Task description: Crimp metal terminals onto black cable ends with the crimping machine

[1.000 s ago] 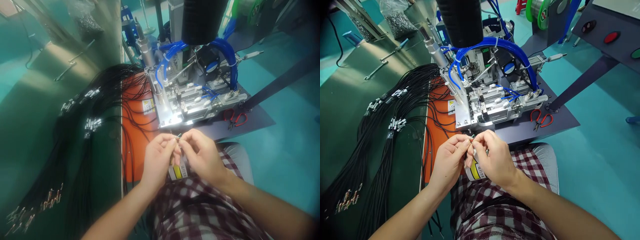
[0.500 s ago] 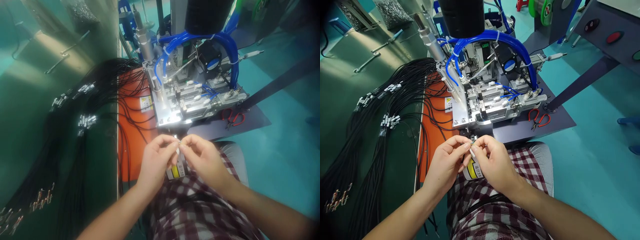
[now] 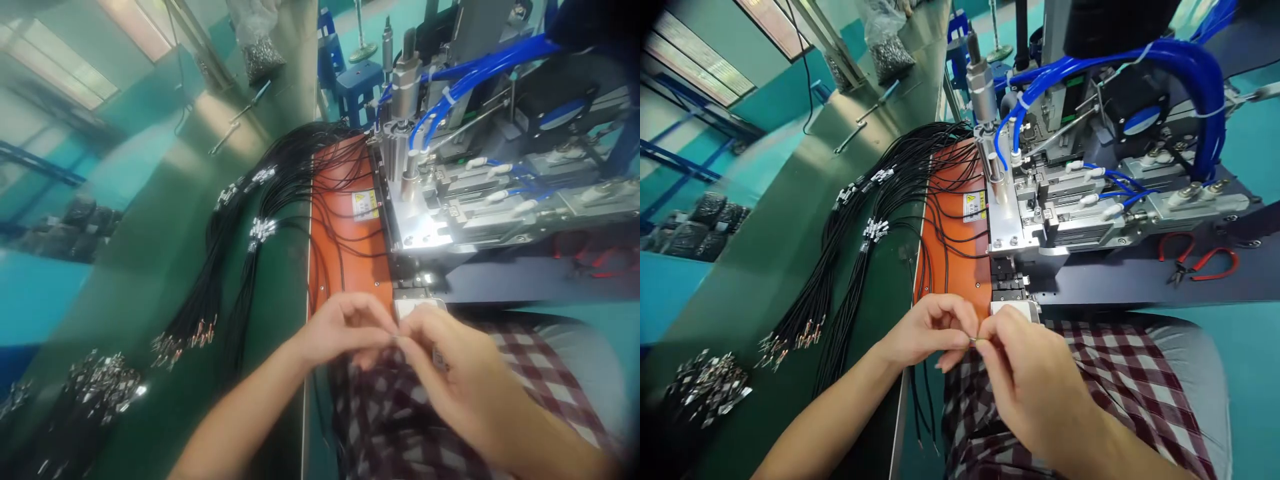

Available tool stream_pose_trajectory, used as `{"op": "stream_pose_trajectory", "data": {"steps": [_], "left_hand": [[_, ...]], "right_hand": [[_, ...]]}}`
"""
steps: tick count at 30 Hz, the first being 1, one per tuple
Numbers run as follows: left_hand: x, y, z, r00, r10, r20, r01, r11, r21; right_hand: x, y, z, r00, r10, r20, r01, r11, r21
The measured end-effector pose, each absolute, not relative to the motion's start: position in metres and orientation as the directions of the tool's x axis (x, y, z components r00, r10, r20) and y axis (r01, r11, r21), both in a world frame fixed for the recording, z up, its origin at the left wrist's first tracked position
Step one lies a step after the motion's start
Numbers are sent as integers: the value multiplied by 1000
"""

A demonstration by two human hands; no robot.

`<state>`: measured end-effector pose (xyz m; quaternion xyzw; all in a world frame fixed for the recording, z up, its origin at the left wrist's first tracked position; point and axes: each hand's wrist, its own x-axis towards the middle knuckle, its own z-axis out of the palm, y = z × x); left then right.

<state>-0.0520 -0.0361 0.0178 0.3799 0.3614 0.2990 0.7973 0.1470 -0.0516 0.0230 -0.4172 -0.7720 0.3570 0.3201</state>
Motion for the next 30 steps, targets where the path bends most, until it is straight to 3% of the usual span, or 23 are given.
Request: {"op": "stream_pose_trajectory", "data": {"steps": [3,5,11,13,15,16,17,18,19,23,30], "left_hand": [[-77,-44,23,571,744,-346,-155,511,845],[-79,-45,25,563,754,-338,-159,500,851],[-10,-39,28,447,844,-297,-185,412,892],[6,-31,33,417,883,-215,-114,285,952],[-5,-20,38,373,925,-74,199,-2,980],[-22,-13,40,272,962,-4,417,-114,902],[-44,-6,40,89,994,63,688,-107,718],[-71,0,40,-130,979,154,895,49,444],[-100,5,39,-253,947,196,925,178,334],[-190,15,25,-448,867,218,894,430,128],[-200,24,12,-322,939,122,945,326,-14]], "right_hand": [[127,-60,26,-477,854,210,407,426,-808],[124,-59,28,-468,871,152,399,362,-842],[165,-44,31,-380,905,-193,305,-75,-949],[182,-42,28,-340,903,-263,268,-175,-947],[194,-42,23,-310,902,-301,231,-236,-944],[198,-42,20,-308,894,-325,220,-265,-939],[200,-43,18,-317,884,-344,217,-285,-934],[202,-43,16,-326,875,-358,215,-300,-929],[202,-44,14,-335,868,-365,212,-308,-927],[198,-43,12,-360,870,-337,208,-277,-938],[197,-40,12,-387,865,-319,253,-233,-939]]}}
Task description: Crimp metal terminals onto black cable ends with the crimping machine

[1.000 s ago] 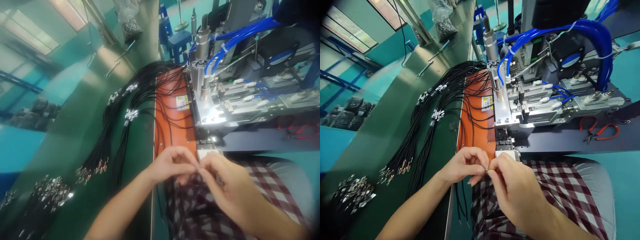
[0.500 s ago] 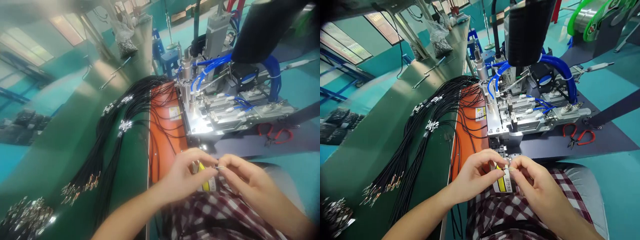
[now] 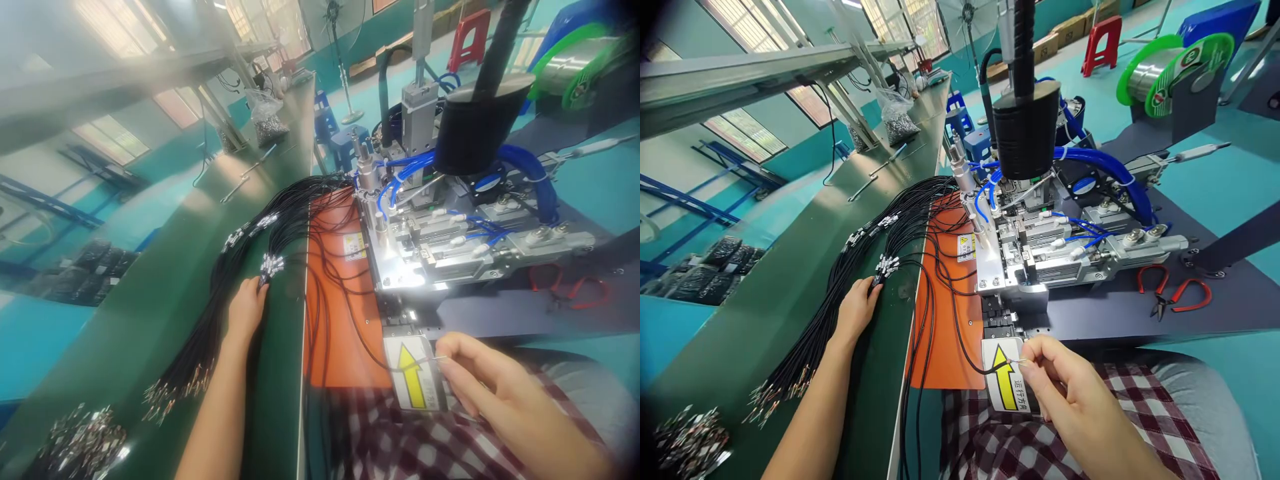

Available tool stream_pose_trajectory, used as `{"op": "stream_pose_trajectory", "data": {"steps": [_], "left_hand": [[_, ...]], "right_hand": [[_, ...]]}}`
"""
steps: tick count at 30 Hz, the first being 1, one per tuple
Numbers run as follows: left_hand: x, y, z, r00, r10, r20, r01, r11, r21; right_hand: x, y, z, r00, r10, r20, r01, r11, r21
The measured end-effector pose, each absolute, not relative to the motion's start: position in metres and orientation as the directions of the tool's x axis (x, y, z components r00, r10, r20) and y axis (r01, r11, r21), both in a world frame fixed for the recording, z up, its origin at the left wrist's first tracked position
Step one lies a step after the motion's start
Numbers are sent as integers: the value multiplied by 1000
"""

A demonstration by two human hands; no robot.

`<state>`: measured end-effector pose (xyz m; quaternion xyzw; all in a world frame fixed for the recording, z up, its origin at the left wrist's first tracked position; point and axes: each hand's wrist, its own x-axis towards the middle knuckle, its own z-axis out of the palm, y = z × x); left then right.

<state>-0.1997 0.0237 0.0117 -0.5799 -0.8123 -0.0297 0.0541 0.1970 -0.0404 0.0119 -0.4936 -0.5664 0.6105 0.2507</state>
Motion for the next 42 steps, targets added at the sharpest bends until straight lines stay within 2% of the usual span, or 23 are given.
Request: {"op": "stream_pose_trajectory", "data": {"steps": [9,12,13,14,15,16,18,22,27,32,36,42], "left_hand": [[-182,32,26,-343,926,158,936,352,-33],[-129,21,46,-265,941,211,964,266,21],[-105,15,53,-157,967,200,986,143,84],[-80,8,59,38,980,195,950,-96,297],[-55,1,63,229,963,144,821,-270,502],[-33,-6,66,372,925,75,684,-328,652],[1,-18,65,445,894,-55,563,-232,793],[25,-30,45,345,919,-192,327,75,942],[23,-32,31,161,942,-293,76,284,956],[24,-33,29,128,890,-438,-172,455,874],[25,-32,32,153,864,-480,-292,504,813],[23,-30,35,187,843,-504,-414,533,738]], "right_hand": [[174,-41,19,-361,861,-358,91,-350,-932],[172,-36,27,-373,851,-370,45,-381,-923],[173,-33,29,-391,841,-374,33,-393,-919],[174,-31,32,-393,836,-382,23,-406,-914],[176,-29,34,-411,822,-393,22,-422,-906],[178,-28,36,-407,818,-406,28,-433,-901],[181,-25,38,-390,825,-409,34,-432,-901],[186,-24,39,-331,844,-422,32,-437,-899],[182,-26,34,-336,829,-448,10,-472,-881],[172,-31,28,-311,838,-449,29,-464,-885],[167,-35,26,-155,957,-244,207,-211,-955],[160,-36,24,-125,992,-8,397,43,-917]]}}
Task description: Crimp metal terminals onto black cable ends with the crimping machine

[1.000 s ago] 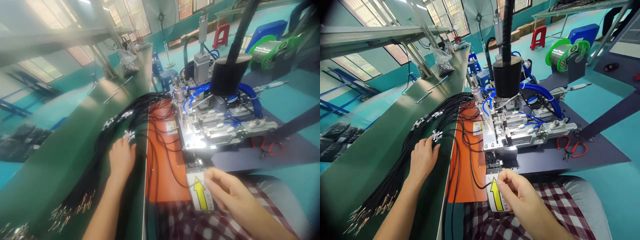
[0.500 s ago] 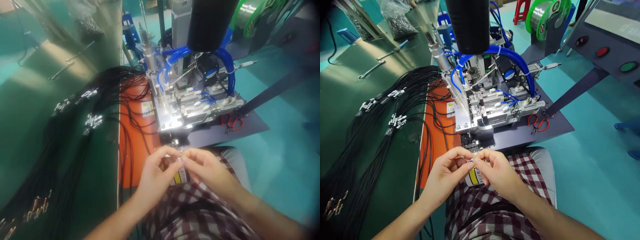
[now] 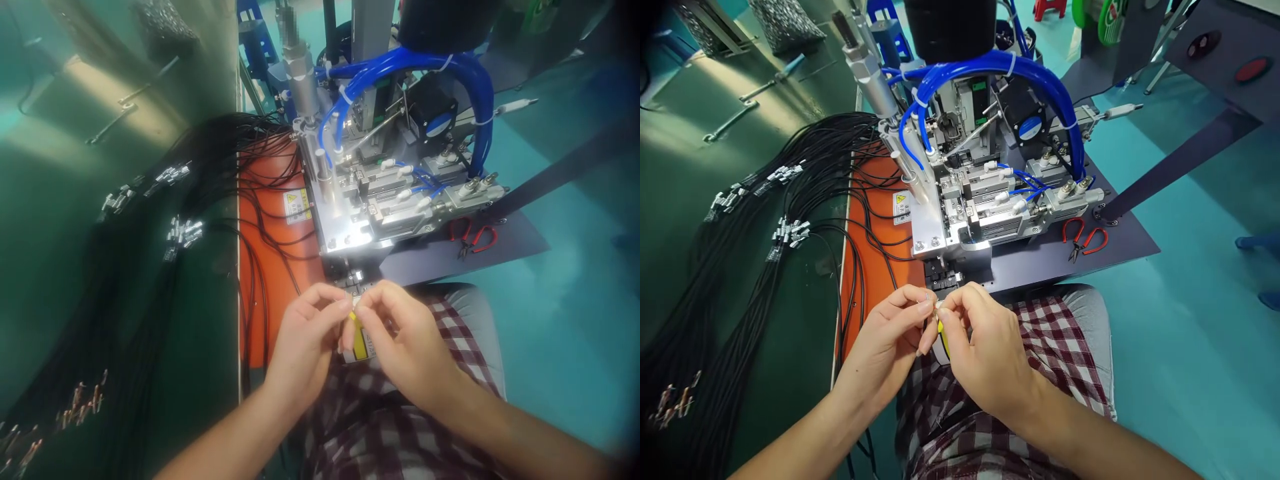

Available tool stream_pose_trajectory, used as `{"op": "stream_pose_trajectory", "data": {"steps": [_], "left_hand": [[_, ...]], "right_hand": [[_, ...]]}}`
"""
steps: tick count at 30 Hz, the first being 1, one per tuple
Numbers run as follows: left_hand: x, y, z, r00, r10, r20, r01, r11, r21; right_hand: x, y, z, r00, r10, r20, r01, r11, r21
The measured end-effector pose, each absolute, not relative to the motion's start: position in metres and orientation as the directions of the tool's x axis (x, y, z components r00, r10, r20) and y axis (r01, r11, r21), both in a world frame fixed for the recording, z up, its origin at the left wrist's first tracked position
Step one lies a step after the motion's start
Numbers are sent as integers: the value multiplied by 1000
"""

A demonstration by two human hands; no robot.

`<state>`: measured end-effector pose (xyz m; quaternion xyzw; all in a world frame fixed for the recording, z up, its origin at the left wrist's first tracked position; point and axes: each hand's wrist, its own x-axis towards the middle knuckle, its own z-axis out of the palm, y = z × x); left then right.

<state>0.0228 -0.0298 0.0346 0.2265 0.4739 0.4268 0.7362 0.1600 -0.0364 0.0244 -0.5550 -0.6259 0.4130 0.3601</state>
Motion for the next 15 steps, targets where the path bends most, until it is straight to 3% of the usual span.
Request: {"op": "stream_pose_trajectory", "data": {"steps": [5,8,11,15], "left_hand": [[21,-28,33,218,827,-518,-450,556,698],[19,-27,34,232,825,-516,-429,563,706],[19,-26,36,213,837,-503,-296,546,784],[21,-25,39,173,863,-474,-175,501,848]], "right_hand": [[157,-38,25,-148,983,110,473,168,-865],[158,-38,25,-164,985,42,456,114,-883],[162,-35,24,-166,985,-53,390,16,-921],[169,-32,23,-114,992,-57,354,-13,-935]]}}
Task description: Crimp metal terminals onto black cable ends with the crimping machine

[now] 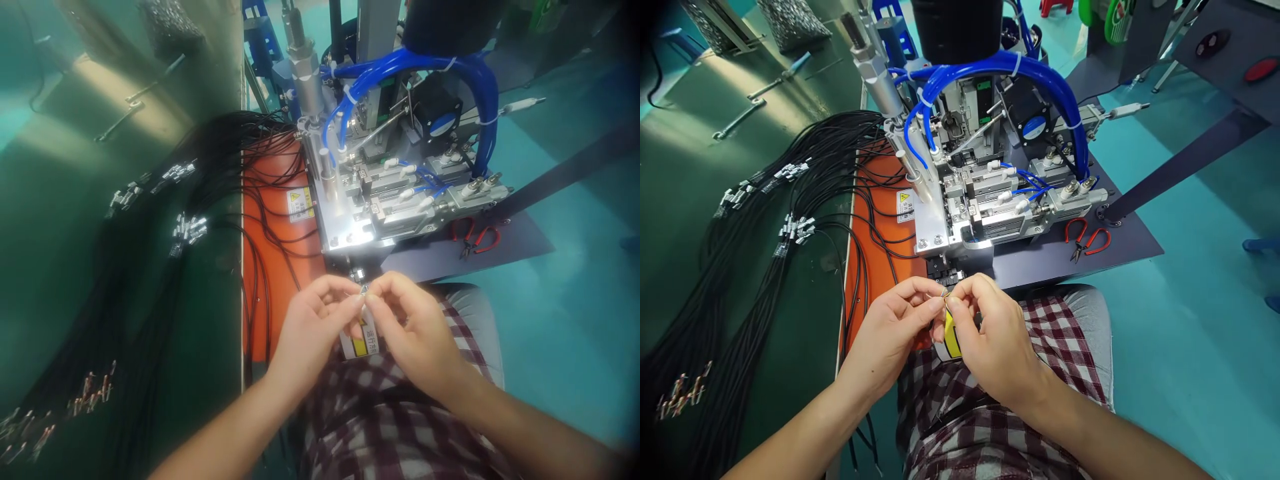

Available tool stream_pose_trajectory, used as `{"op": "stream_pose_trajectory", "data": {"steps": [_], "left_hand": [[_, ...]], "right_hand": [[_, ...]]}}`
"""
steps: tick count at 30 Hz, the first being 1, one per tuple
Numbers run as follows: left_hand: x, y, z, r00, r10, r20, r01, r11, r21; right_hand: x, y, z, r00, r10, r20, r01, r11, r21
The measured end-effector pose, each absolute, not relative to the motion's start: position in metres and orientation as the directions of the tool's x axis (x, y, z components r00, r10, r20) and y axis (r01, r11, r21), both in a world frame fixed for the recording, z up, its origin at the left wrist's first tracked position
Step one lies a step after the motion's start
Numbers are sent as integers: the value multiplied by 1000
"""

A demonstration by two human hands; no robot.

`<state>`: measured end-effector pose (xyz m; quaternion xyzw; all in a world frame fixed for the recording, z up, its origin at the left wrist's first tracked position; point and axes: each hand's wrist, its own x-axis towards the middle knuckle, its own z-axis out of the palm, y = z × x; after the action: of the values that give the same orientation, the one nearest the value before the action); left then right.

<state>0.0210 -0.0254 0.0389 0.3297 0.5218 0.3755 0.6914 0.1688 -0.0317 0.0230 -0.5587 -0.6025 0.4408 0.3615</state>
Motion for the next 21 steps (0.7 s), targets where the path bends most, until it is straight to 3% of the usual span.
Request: {"op": "stream_pose_trajectory", "data": {"steps": [9,13,21], "left_hand": [[30,-23,37,108,879,-465,-310,474,824],[24,-24,35,108,864,-491,-291,500,816],[19,-27,30,116,848,-517,-184,530,828]], "right_hand": [[162,-32,26,-95,979,-178,220,-154,-963],[166,-31,22,-170,971,-166,253,-120,-960],[190,-25,24,-101,989,110,417,142,-898]]}}
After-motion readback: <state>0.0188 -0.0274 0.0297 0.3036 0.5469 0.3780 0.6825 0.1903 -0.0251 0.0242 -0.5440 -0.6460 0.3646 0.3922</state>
